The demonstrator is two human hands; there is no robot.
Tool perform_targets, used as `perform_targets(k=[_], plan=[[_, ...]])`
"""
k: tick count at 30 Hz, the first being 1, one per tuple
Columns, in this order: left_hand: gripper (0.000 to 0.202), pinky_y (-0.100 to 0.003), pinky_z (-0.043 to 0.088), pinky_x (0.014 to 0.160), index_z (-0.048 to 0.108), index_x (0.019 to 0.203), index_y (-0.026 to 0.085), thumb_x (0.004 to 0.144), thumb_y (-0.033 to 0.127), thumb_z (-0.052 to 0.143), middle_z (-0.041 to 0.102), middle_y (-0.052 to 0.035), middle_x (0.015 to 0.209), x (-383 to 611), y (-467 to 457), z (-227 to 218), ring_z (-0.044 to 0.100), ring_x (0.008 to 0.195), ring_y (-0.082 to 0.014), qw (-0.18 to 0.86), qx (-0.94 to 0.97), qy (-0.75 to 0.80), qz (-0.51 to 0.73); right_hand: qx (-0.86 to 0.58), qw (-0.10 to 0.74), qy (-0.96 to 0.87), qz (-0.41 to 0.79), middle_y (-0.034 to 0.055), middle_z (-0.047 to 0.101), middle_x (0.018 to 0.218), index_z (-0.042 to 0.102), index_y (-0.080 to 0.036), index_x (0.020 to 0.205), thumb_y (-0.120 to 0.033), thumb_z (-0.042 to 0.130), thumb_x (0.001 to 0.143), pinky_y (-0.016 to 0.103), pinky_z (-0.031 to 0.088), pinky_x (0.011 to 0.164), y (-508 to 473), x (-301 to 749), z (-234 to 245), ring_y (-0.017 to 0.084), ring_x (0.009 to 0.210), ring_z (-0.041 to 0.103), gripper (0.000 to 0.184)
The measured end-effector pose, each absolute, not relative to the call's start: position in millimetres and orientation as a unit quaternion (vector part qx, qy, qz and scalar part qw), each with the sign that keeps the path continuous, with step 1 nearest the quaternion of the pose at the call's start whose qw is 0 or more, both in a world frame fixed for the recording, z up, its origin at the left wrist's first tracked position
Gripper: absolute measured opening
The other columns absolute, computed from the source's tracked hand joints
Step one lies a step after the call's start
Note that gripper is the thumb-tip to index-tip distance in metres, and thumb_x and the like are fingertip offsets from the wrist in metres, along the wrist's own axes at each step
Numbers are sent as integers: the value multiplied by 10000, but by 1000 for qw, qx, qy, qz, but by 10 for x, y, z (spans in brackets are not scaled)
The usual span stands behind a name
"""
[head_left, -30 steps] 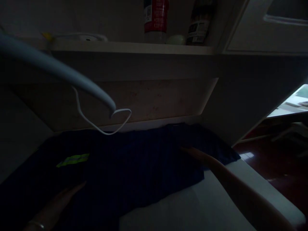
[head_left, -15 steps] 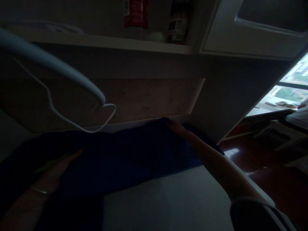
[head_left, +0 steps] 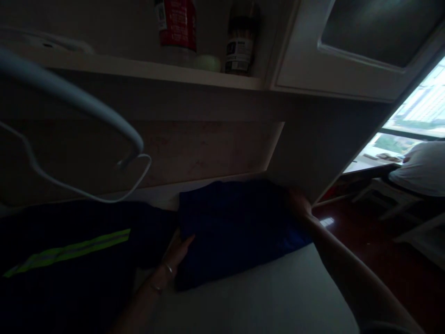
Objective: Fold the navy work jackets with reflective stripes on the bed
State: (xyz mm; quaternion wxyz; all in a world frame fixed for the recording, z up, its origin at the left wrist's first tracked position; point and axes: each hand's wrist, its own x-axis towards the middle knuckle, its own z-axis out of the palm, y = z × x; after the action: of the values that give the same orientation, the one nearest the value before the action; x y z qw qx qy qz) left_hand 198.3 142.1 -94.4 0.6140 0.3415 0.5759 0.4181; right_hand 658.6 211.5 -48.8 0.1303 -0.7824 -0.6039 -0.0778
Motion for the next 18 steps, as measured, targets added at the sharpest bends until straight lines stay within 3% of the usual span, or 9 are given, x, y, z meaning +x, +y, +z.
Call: perform_targets(k=[3,7,9,13,18], plan=[[550,-384,498,1015,507,1356,248,852,441,616,603,-112,1366,1927,1350,-1063,620,1186,-239,591,380,568,429,-713,65,-694,-75,97,459,1487,496,-248,1408,-373,352,994,493,288,1133,1947,6322,-966,285,1359,414,456],[563,-397,445,1067,510,1344,157,848,415,580,579,-157,1380,1780,1022,-911,572,1246,-259,488,491,617,374,-726,-4,-687,2,44,361,1560,402,-285,1479,-382,258,1008,585,184,1153,1821,6167,-1400,282,1438,292,501],[523,-415,427,1080,540,1312,140,854,393,553,596,-163,1351,1647,683,-810,570,1243,-265,387,588,639,309,-730,2,-684,4,70,399,1537,434,-250,1459,-363,259,1000,586,240,1128,1821,6160,-1445,299,1411,341,505],[441,-415,464,1039,616,1258,225,921,437,428,641,-105,1292,1247,-202,-799,599,1192,-247,215,673,688,170,-724,88,-685,14,173,585,1330,585,-133,1303,-365,306,969,479,445,983,1876,5885,-1317,322,1184,570,494],[501,-435,516,968,640,1274,222,887,496,480,633,-134,1316,801,-1037,-1198,613,1172,-298,102,628,769,55,-609,229,-750,119,135,632,1254,622,-152,1217,-407,360,952,389,466,974,1728,4655,-1016,258,1111,617,452]])
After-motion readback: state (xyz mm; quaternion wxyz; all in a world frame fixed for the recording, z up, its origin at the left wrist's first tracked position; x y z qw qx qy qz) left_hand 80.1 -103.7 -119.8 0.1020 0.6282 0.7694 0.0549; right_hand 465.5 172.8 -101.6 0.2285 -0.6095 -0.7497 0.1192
